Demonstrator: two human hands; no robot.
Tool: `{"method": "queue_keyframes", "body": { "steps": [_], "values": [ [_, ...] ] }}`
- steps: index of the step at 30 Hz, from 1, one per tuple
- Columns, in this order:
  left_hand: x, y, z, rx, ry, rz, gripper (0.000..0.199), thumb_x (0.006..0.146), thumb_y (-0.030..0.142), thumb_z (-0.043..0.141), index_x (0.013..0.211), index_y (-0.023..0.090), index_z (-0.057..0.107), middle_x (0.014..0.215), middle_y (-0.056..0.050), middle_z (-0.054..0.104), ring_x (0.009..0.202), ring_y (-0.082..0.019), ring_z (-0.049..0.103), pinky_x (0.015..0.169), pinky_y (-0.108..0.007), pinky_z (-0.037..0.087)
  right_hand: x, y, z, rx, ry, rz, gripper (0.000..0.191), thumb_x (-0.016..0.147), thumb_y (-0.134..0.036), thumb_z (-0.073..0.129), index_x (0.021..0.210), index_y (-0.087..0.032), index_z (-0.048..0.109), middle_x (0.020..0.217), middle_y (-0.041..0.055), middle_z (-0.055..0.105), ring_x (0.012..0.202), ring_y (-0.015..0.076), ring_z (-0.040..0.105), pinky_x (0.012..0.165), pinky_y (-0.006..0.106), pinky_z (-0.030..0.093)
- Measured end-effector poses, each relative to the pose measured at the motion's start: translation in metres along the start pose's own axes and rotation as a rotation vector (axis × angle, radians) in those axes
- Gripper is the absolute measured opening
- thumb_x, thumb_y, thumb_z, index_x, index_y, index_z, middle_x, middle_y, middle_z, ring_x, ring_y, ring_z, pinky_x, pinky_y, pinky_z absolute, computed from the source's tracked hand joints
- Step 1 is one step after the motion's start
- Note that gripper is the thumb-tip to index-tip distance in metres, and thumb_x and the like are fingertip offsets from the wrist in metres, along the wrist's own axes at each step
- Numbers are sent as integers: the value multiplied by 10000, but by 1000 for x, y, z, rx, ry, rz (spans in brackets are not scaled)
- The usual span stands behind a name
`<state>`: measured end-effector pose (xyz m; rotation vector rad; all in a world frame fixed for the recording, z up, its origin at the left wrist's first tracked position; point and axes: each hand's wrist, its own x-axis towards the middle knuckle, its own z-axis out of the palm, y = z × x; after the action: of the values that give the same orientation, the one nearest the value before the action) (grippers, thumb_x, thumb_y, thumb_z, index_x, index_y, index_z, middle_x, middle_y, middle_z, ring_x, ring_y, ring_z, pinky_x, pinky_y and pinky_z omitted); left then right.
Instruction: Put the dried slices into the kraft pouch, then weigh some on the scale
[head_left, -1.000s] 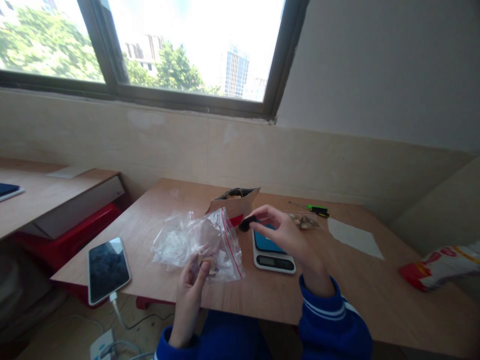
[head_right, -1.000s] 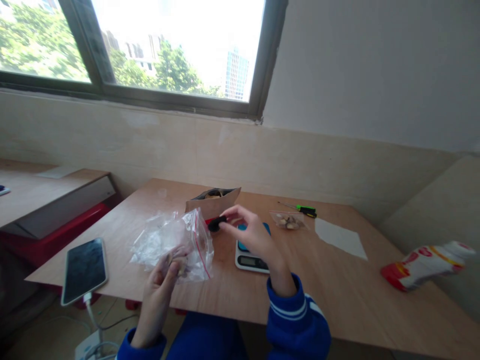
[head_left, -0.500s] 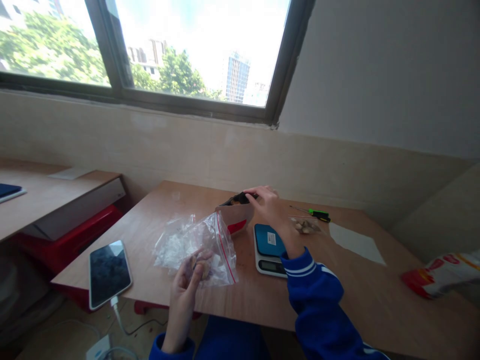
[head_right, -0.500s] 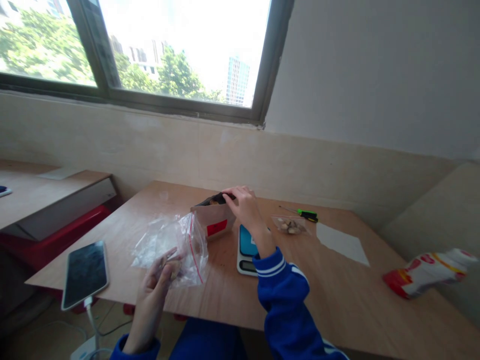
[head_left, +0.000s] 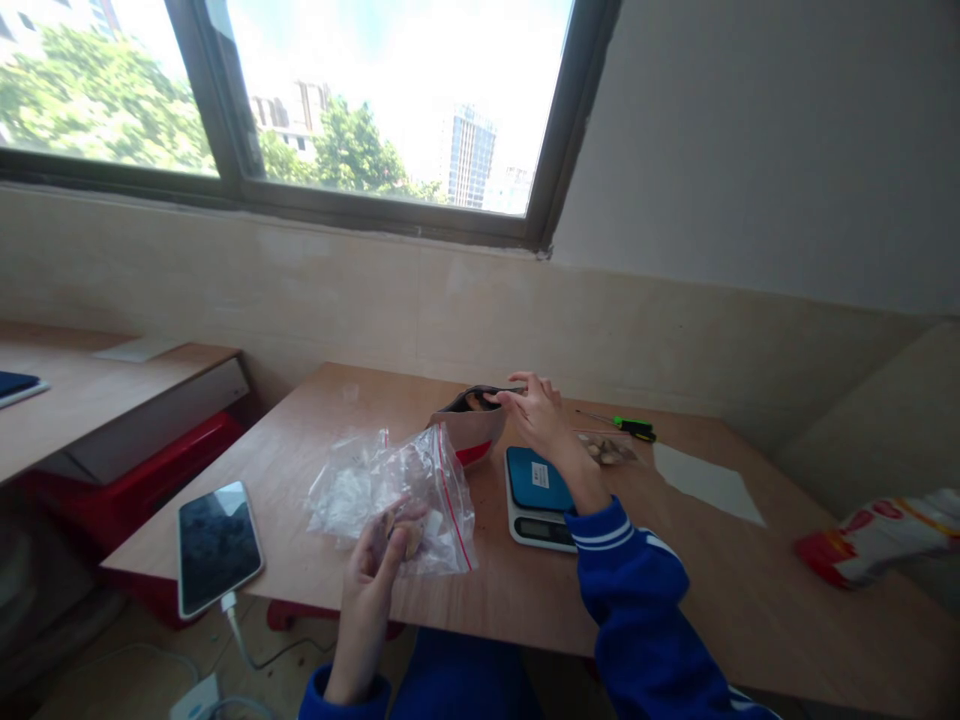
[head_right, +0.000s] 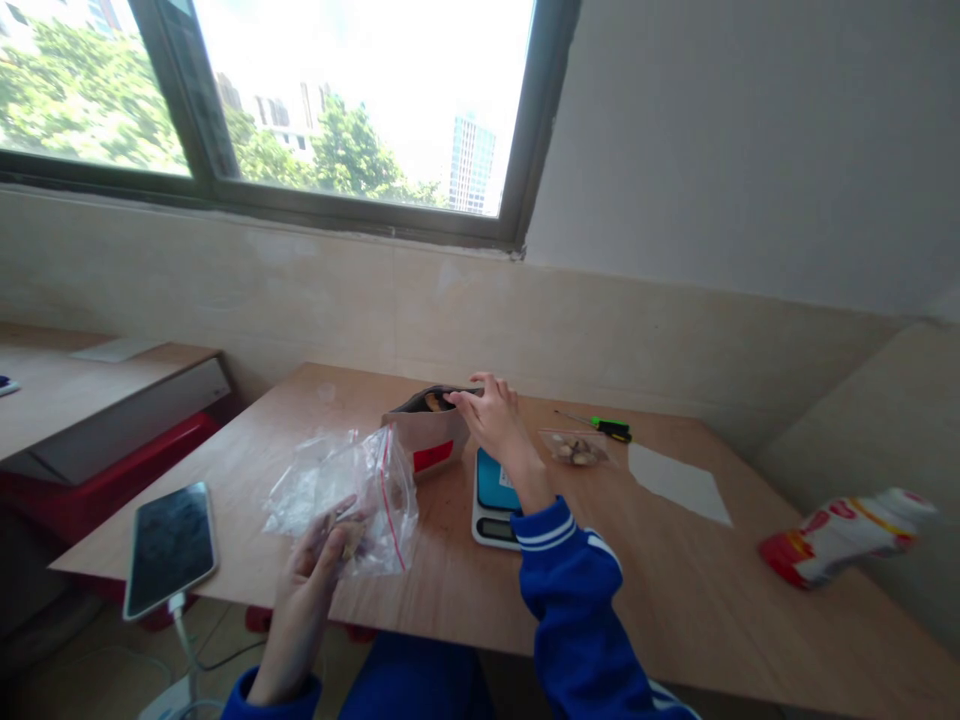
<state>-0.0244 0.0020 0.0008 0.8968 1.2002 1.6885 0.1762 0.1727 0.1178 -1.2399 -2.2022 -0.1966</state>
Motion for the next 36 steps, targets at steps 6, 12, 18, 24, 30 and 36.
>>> {"method": "queue_keyframes", "body": {
  "steps": [6,12,18,24,30,36],
  "values": [
    [-2,3,1,-20,7,-13,446,806,453,629,1176,207,612,1146,-72,695,1100,-211,609,939,-293,459,10,-8,-5,-111,-122,28,511,972,-476,270,997,-251,727,1270,126,519,1127,298,458,939,489,365],
    [-5,9,4,-69,7,-27,501,822,459,607,1255,212,554,1173,-81,681,1106,-211,605,951,-308,451,19,-9,3,-148,-188,51,563,956,-539,234,1034,-277,727,1329,124,489,1163,321,440,959,551,337],
    [-9,13,7,-174,-5,-74,552,832,470,588,1317,222,494,1220,-102,656,1134,-226,592,956,-333,451,20,-11,2,-35,-58,-27,486,981,-445,296,957,-261,745,1298,104,528,1161,292,442,968,498,327],
    [-10,19,11,-296,-17,-97,581,829,482,578,1329,204,480,1234,-129,644,1129,-250,596,943,-359,459,-5,-39,-30,571,109,-1,323,968,-352,384,938,-194,664,1012,78,604,988,197,559,904,365,431],
    [-16,26,19,-414,-101,-93,538,854,422,537,1345,210,481,1307,-135,592,1184,-266,560,1024,-422,405,-44,-69,-45,999,-568,7,151,921,-290,493,970,-180,583,859,29,646,791,149,633,721,276,519],
    [-19,8,18,-122,-21,-64,540,804,448,614,1301,248,543,1377,-93,535,1310,-283,439,1063,-415,390,-60,-84,-32,896,-746,-76,256,846,-309,634,1080,-205,633,904,19,667,747,144,629,684,259,517]
  ]
}}
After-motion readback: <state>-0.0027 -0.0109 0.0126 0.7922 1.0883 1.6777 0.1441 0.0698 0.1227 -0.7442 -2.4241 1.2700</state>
